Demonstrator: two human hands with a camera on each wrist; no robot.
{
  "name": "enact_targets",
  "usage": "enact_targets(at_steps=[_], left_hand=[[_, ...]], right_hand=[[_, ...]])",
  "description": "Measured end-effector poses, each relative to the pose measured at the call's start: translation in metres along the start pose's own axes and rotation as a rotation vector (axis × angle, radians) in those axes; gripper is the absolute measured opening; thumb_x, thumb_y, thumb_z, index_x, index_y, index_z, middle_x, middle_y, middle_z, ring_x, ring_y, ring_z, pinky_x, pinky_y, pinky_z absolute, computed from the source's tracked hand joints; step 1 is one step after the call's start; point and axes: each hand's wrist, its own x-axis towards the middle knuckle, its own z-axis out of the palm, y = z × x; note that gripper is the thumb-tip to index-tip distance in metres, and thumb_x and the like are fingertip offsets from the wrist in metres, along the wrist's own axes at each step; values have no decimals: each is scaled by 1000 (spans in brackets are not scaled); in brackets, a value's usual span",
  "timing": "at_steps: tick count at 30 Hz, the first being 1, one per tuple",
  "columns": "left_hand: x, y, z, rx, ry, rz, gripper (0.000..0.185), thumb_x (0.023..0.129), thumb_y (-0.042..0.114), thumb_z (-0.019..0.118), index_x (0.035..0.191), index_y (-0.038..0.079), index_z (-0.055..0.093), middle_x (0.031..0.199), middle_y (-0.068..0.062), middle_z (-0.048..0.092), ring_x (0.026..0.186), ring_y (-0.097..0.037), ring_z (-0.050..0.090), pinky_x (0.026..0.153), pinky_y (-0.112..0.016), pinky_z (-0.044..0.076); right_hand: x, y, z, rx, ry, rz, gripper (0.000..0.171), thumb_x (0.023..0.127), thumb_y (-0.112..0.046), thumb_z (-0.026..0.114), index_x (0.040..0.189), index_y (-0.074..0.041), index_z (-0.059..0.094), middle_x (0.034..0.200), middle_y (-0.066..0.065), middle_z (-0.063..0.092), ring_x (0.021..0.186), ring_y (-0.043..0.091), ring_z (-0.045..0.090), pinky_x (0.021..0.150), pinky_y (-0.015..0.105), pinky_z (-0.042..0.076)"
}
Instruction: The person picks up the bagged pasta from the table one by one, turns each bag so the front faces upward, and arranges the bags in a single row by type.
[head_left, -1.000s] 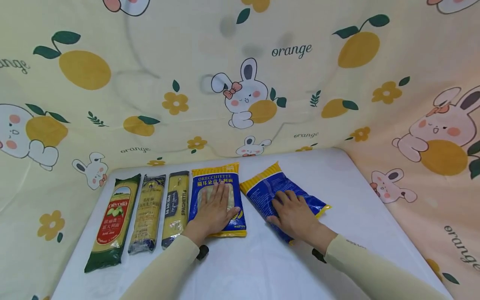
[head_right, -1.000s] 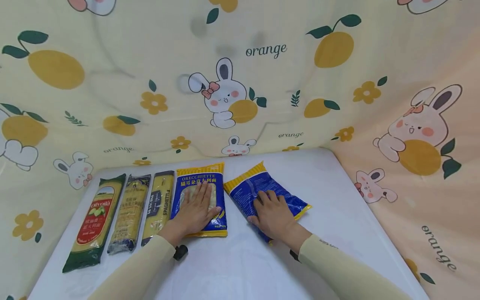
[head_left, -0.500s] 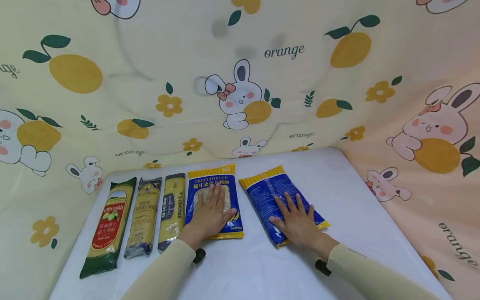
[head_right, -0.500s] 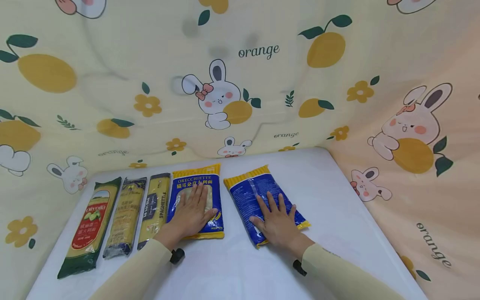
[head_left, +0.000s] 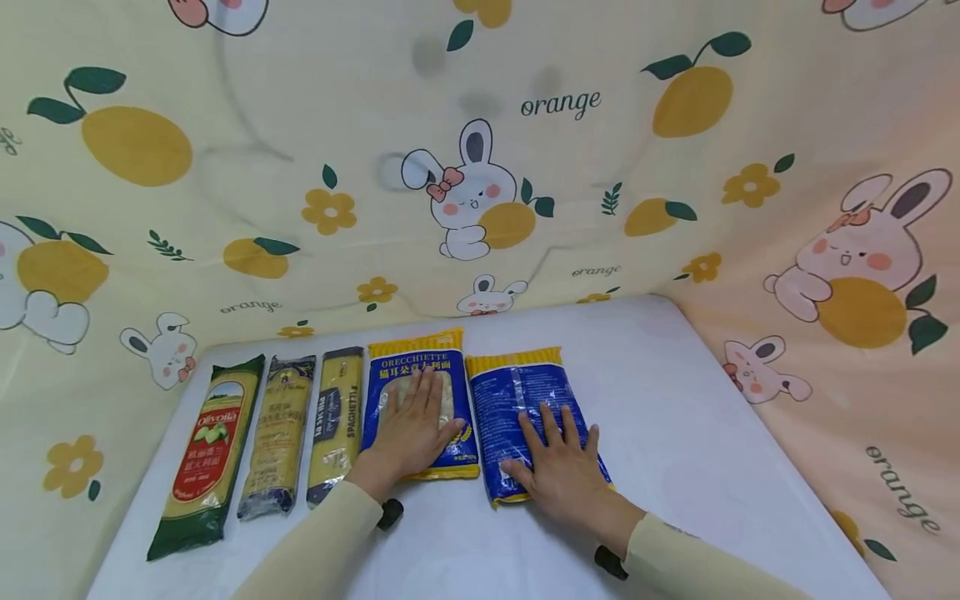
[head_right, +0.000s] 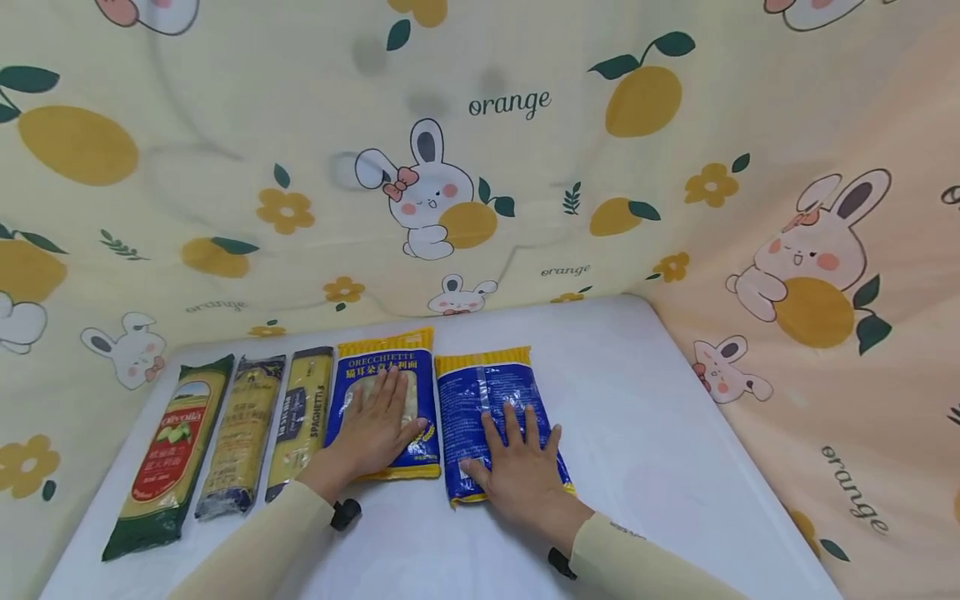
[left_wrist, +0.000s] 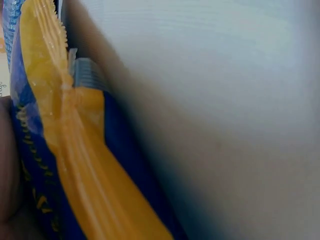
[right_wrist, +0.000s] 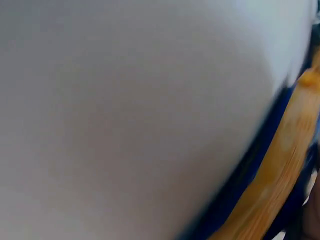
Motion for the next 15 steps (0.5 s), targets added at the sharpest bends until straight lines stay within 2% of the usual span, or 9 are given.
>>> enact_targets(at_steps=[5,9,12,15], left_hand=[[2,3,0,19,-5,0,88,109,66,26,169,9,-3,178,-12,-9,164,-33,-10,129,-63,-4],[2,6,-6,57,-47,-25,89,109,66,30,169,8,0,178,-14,-5,164,-34,-6,128,-66,0],[6,13,-19,79,-91,-60,91,107,65,40,169,5,10,177,-17,5,164,-37,3,126,-70,8],[15,25,-40,100,-94,-86,87,105,62,51,166,4,28,173,-19,26,162,-40,18,124,-71,17]], right_hand=[[-1,14,2,22,0,14,92,98,-82,38,170,-26,23,176,20,12,160,53,3,113,87,6],[-3,13,5,49,0,9,92,99,-81,37,170,-24,22,176,19,11,161,52,3,113,86,8],[-4,12,7,39,4,4,91,100,-80,36,170,-23,21,176,19,11,161,50,3,115,85,8],[-4,12,6,31,23,-10,90,101,-78,36,169,-20,25,176,20,14,161,49,6,117,82,9]])
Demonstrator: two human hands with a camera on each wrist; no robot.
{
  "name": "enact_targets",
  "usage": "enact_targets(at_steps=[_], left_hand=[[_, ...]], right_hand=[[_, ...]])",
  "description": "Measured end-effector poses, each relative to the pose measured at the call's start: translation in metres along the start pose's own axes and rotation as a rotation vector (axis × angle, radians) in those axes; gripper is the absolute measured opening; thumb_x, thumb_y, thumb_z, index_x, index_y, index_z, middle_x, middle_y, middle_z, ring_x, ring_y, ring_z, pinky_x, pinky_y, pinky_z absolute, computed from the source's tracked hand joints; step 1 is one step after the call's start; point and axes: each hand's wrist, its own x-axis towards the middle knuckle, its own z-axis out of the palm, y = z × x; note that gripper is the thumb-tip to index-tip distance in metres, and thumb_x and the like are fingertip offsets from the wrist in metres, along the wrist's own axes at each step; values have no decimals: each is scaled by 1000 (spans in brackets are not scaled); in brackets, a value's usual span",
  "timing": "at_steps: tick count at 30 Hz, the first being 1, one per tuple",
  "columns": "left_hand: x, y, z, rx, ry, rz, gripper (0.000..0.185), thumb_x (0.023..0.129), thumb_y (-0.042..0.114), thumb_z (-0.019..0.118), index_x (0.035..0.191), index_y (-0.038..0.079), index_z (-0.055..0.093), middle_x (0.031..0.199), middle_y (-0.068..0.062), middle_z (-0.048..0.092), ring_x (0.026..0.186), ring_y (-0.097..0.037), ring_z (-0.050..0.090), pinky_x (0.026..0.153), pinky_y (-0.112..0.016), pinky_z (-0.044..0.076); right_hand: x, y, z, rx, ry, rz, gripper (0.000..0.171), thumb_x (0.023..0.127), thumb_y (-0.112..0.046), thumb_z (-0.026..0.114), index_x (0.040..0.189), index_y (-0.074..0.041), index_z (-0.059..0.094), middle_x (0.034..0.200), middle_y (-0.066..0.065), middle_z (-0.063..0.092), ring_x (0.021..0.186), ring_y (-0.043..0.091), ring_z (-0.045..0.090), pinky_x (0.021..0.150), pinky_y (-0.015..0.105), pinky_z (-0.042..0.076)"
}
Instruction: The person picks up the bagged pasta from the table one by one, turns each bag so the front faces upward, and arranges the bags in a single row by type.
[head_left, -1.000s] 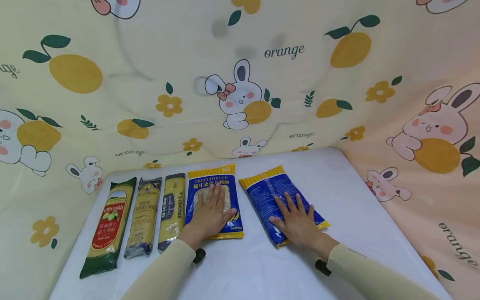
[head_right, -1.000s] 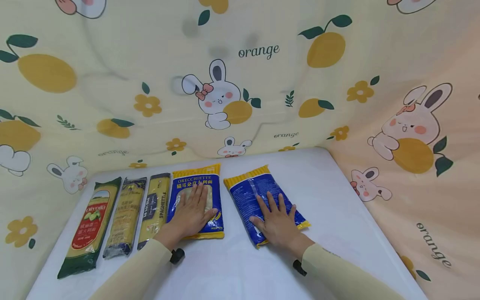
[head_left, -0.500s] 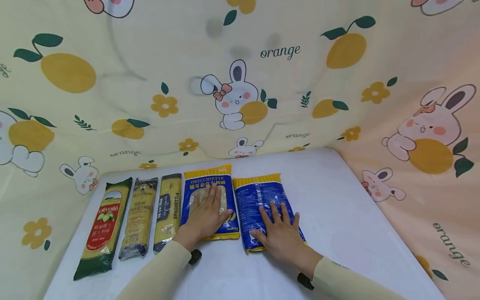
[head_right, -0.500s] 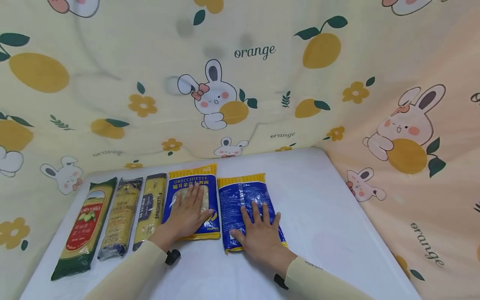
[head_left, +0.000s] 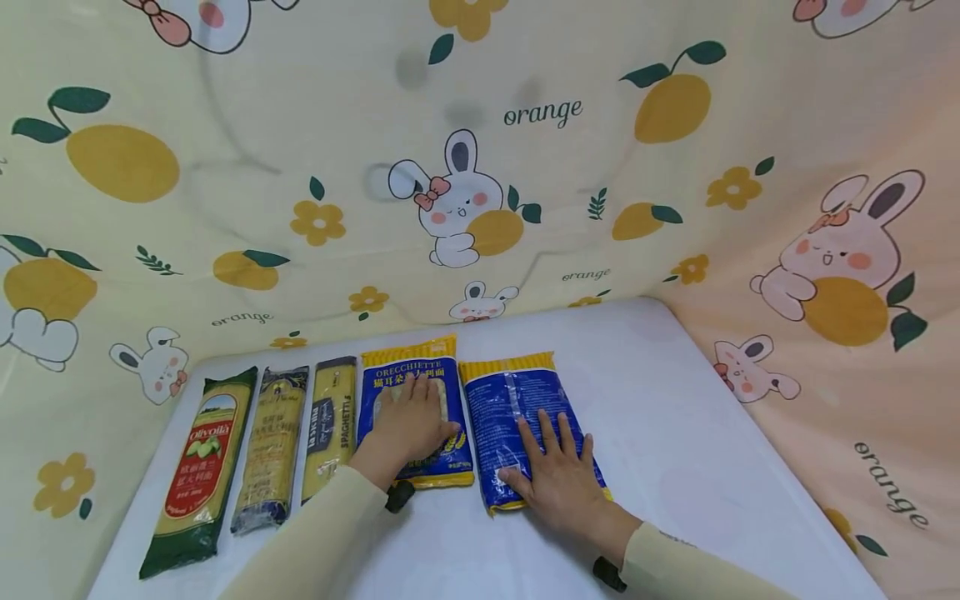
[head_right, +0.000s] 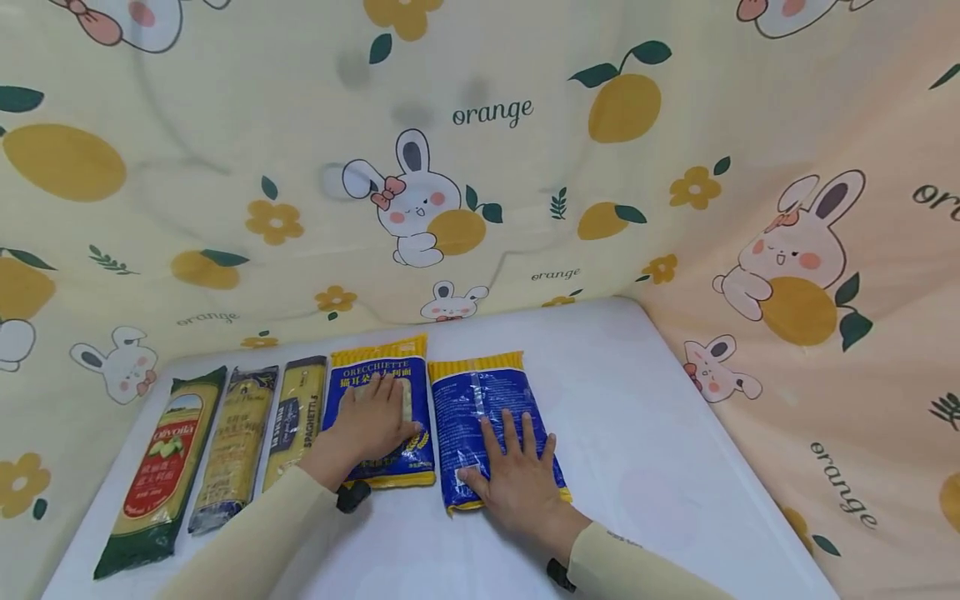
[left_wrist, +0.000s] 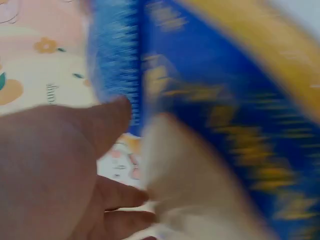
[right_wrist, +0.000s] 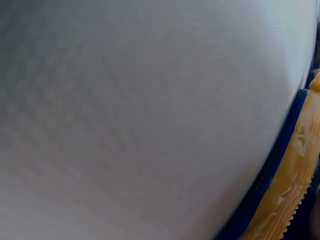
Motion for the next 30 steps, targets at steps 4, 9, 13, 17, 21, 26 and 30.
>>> enact_targets(at_steps=[4,9,13,17,21,26,30], left_hand=[[12,17,-25,40,80,38,66,107,53,55,152,5,54,153,-18,56,146,-41,47,119,-66,35],[47,45,-38,31,213,123,38,108,42,60,127,11,72,125,-11,72,116,-33,61,104,-58,49],[80,68,-38,7,238,208,31,109,39,57,125,18,74,123,-5,73,115,-30,60,103,-57,49],[106,91,-35,40,223,293,34,111,40,54,131,21,73,129,-1,72,120,-28,59,104,-56,48],[122,112,-30,91,197,340,36,112,41,51,134,21,71,135,-1,69,125,-28,57,105,-55,47],[131,129,-20,133,119,324,44,114,44,42,141,18,66,144,-5,62,135,-30,50,111,-57,43],[137,137,-12,149,60,288,54,115,47,34,151,12,57,150,-9,56,142,-33,42,116,-59,38]], right_hand=[[-5,3,-2,-21,49,-54,86,104,-72,40,166,-14,34,173,22,24,160,48,18,119,79,16],[-19,13,-10,-97,142,-134,75,106,-63,48,157,-9,50,163,21,44,152,45,39,117,72,32],[-31,24,-19,-168,238,-156,62,104,-52,60,142,-3,62,143,19,63,133,40,58,108,62,47],[-39,39,-25,-230,318,-107,50,101,-46,68,126,-3,68,116,15,71,109,35,66,92,54,53],[-46,54,-26,-287,375,-38,37,97,-44,74,99,-7,70,88,7,64,85,29,60,76,47,48],[-50,66,-21,-335,431,-37,43,94,-47,76,78,-10,62,73,3,49,72,25,47,66,43,40],[-50,69,-17,-359,470,-47,45,95,-46,75,75,-9,58,72,3,47,72,25,46,67,42,39]])
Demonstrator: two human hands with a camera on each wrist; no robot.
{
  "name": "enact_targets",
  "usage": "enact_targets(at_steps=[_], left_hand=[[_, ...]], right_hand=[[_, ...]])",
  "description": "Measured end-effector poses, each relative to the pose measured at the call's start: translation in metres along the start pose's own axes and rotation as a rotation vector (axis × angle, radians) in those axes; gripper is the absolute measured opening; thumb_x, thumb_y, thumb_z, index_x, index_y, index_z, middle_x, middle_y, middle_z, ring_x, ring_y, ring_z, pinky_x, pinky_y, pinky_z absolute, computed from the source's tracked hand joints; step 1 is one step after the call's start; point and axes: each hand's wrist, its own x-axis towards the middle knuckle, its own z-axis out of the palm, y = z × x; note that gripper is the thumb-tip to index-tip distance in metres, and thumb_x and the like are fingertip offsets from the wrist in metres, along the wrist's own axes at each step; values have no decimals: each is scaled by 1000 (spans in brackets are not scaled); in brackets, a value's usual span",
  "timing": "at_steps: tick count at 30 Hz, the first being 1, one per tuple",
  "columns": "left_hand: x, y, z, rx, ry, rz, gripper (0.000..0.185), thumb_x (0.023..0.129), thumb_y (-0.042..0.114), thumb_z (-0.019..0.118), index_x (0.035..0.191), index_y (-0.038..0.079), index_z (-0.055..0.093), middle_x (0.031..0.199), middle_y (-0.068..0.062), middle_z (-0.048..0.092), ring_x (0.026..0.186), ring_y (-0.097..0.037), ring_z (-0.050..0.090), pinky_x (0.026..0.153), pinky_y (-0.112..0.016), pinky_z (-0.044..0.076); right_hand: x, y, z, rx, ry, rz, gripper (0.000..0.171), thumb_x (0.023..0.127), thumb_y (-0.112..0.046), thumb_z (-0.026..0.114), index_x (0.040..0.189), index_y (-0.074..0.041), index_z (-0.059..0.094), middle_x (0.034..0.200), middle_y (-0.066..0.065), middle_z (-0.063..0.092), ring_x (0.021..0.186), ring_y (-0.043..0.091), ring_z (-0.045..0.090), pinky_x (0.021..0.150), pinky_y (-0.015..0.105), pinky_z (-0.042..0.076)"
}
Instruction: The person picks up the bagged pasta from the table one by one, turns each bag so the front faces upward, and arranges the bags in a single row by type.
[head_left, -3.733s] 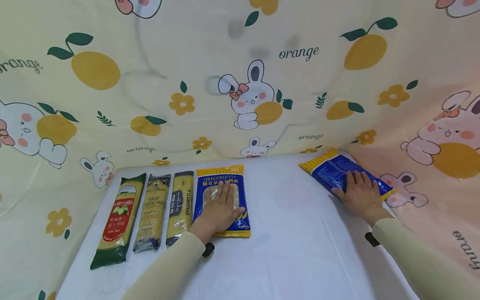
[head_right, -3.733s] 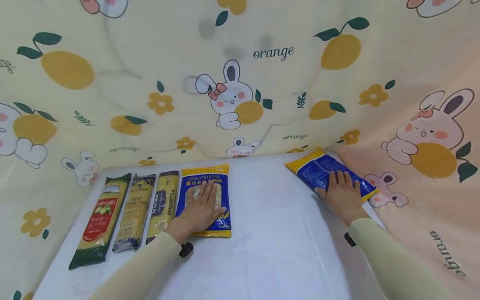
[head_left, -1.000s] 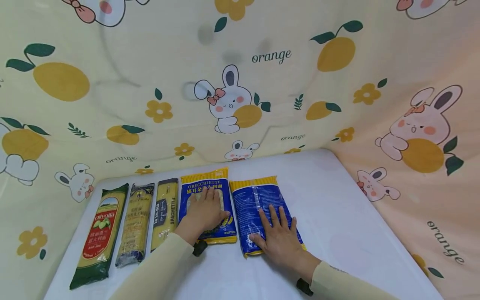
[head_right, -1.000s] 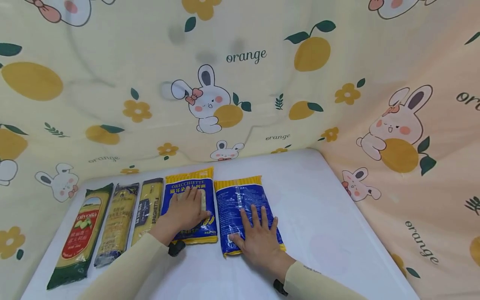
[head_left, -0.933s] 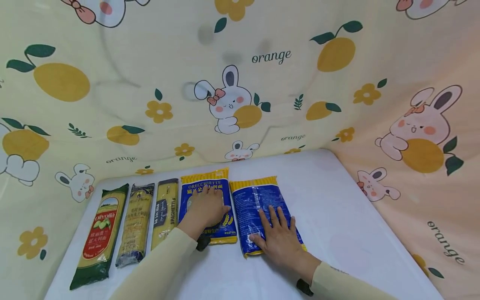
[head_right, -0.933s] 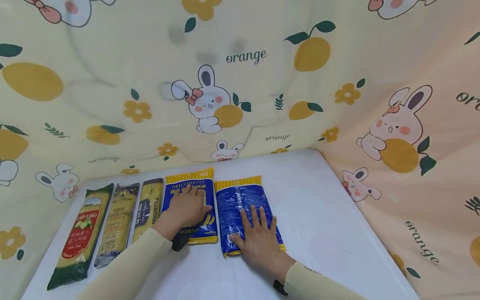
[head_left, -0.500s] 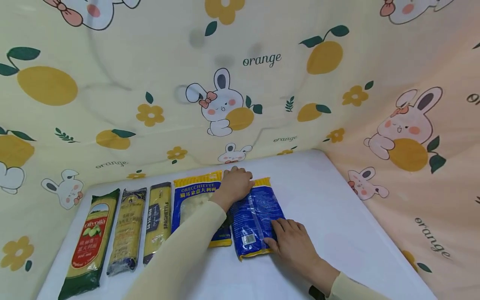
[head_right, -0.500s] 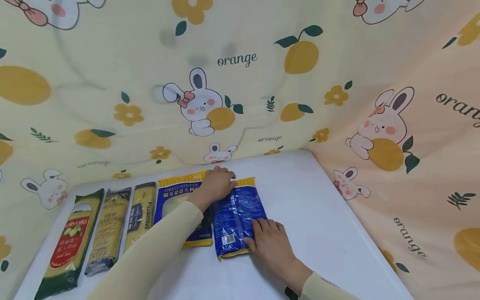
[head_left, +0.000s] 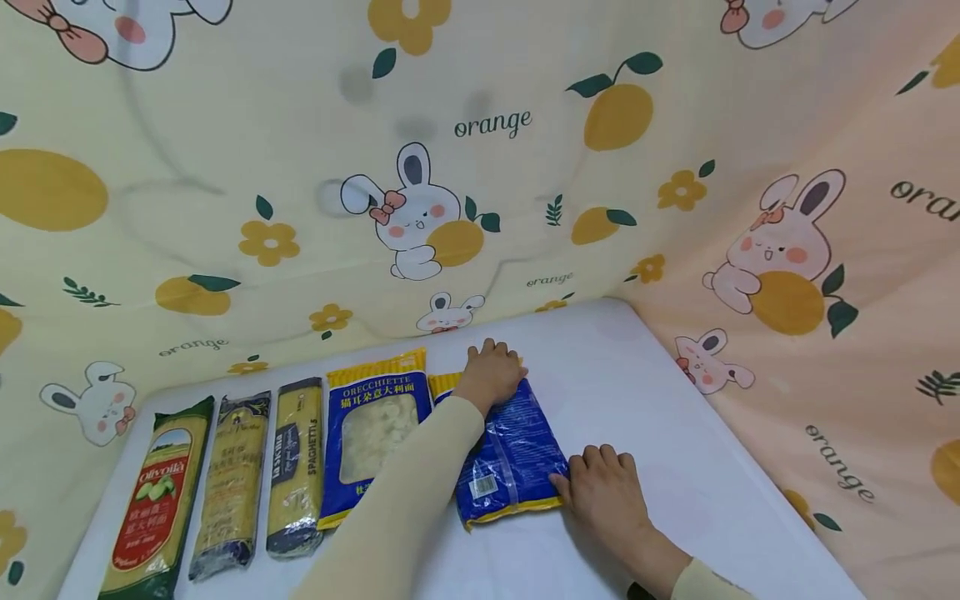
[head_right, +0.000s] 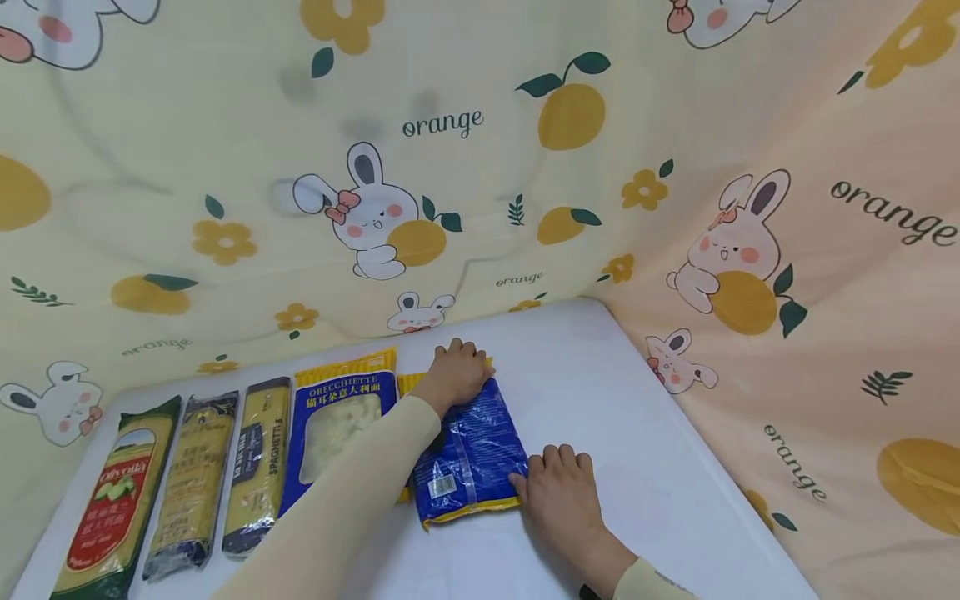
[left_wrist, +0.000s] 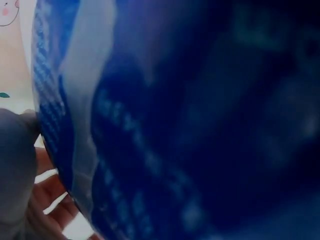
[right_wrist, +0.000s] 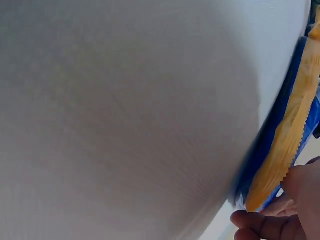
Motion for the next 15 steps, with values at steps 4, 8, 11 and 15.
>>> enact_targets(at_steps=[4,8,11,15], left_hand=[[0,1,3,-20,-23,-34,58,115,48,33,152,10,54,150,-10,55,143,-34,40,116,-60,36],[-2,1,4,-34,-17,-40,56,115,48,34,150,11,56,146,-10,57,140,-34,41,115,-59,37],[-1,0,6,-30,5,-35,56,115,48,34,149,11,57,143,-9,58,138,-33,42,114,-59,37],[0,-2,8,-24,57,-27,53,114,48,36,145,10,58,139,-8,61,136,-33,44,113,-60,36]], right_hand=[[-1,-1,3,-14,39,-6,46,94,-45,76,74,-9,56,71,3,44,72,26,46,66,42,38],[-2,0,7,-12,80,-14,45,93,-42,77,73,-9,53,70,3,43,71,25,45,64,41,37],[-1,1,9,-3,75,-7,45,93,-41,78,73,-9,51,70,3,42,70,25,45,64,40,37],[-1,0,10,17,46,7,45,93,-40,78,74,-10,51,70,3,42,71,25,45,65,41,37]])
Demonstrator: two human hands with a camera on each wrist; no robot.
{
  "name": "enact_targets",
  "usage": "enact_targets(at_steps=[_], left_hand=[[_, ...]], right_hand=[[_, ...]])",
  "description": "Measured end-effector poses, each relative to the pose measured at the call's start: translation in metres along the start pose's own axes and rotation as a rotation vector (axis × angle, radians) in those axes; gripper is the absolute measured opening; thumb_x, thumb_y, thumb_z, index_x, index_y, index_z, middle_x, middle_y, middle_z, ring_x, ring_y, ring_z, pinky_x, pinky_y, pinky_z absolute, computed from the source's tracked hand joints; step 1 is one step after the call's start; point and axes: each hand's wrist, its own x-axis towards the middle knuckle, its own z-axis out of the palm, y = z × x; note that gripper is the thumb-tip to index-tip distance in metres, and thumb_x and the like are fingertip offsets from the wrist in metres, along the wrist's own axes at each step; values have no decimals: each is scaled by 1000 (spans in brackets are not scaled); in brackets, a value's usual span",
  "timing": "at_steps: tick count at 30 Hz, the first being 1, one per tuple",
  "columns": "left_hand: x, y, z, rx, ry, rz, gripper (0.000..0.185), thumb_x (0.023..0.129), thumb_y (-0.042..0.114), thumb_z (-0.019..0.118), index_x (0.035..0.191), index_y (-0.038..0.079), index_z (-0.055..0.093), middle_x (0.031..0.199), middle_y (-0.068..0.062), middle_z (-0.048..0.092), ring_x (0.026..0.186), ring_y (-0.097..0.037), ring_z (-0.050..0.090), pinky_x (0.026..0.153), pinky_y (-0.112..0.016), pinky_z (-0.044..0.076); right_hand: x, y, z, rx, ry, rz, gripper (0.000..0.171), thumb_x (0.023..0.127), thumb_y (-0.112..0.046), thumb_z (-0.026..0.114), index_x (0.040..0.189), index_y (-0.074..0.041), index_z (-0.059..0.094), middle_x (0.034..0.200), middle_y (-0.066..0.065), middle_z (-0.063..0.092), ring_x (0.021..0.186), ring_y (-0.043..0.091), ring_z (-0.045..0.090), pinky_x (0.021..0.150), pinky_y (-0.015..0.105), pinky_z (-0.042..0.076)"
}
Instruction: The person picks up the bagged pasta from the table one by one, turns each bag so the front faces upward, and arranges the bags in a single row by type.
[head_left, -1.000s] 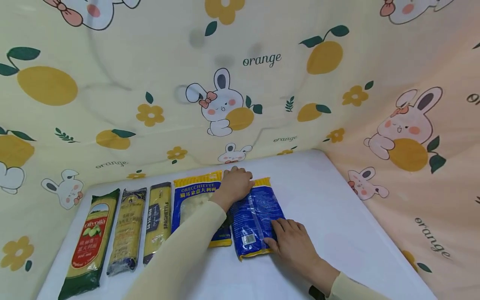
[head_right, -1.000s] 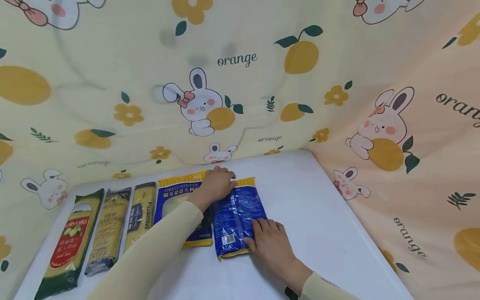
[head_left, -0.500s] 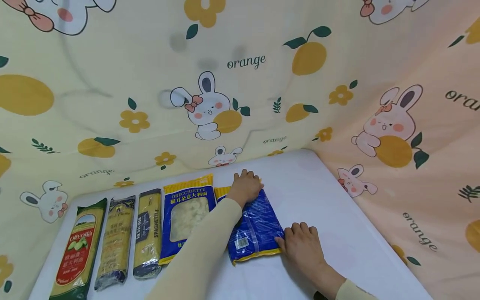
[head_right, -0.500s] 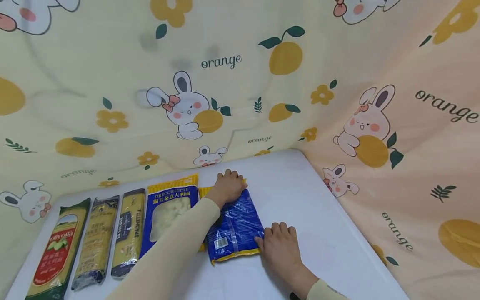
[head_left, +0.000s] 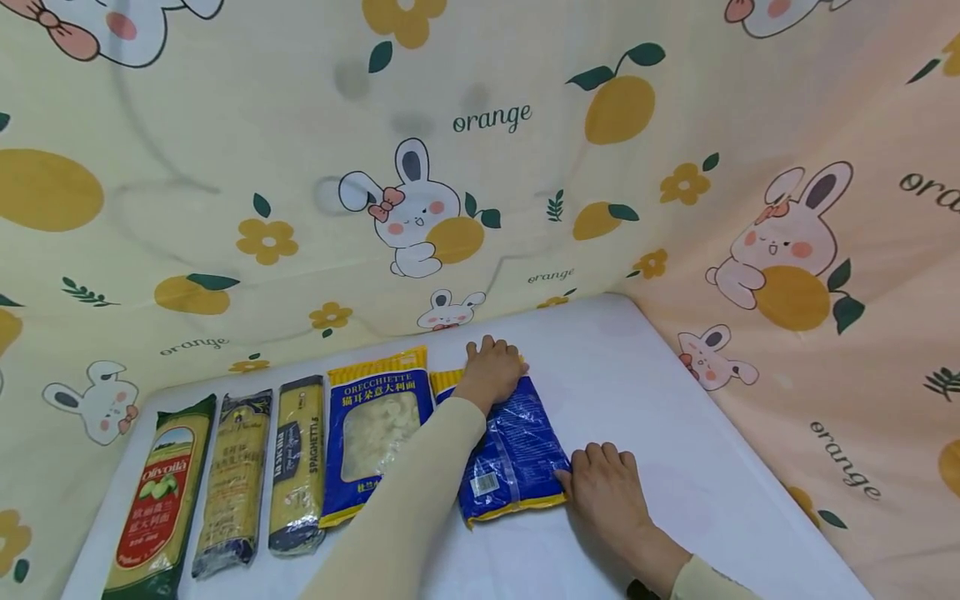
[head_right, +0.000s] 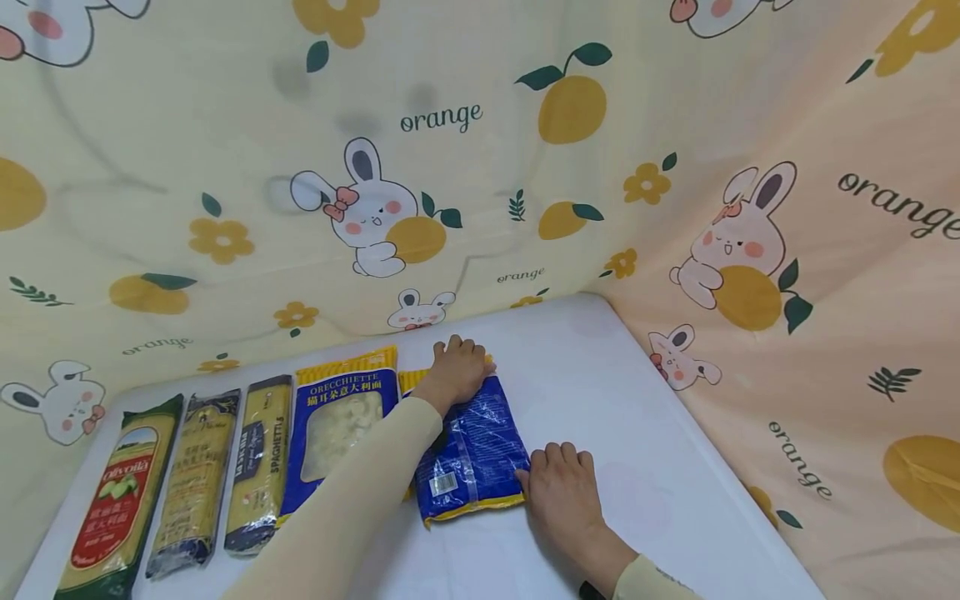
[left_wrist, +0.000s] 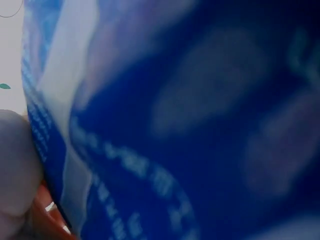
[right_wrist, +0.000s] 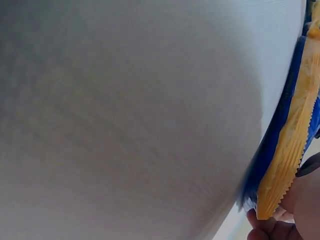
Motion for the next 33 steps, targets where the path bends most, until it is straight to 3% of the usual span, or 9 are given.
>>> enact_targets(at_steps=[9,14,19,25,29,33], left_hand=[[-5,-12,-6,61,146,67,42,114,43,43,133,12,62,128,-4,65,128,-29,49,115,-59,33],[-13,-22,-14,39,256,98,33,114,37,45,121,9,61,118,-5,65,124,-29,50,112,-58,34],[-21,-31,-21,8,381,75,27,113,30,49,110,6,60,111,-10,63,118,-33,52,106,-56,38],[-27,-41,-31,5,523,48,26,113,27,45,108,6,59,110,-12,62,117,-35,53,104,-55,38],[-32,-44,-39,-29,557,36,26,114,29,44,110,7,59,112,-10,63,119,-33,52,106,-54,37],[-38,-48,-45,-66,550,47,25,114,30,45,113,8,58,115,-9,61,120,-32,50,108,-55,36]], right_hand=[[4,-6,-3,78,39,9,38,92,-32,81,77,-11,54,71,2,46,73,25,49,68,42,40],[8,-7,-10,169,66,35,31,91,-26,79,78,-13,56,72,-1,46,74,23,48,68,41,38],[15,-8,-25,284,99,51,27,94,-18,76,79,-14,54,75,-3,45,74,19,43,69,36,34],[29,-3,-47,357,186,16,24,96,-10,72,82,-11,52,78,-1,45,77,21,41,72,35,28],[40,5,-63,351,261,-18,21,95,-10,69,83,-9,52,80,3,48,79,25,43,73,38,29],[46,12,-73,352,345,-53,19,98,-15,61,83,-6,52,81,8,51,81,32,45,74,43,31]])
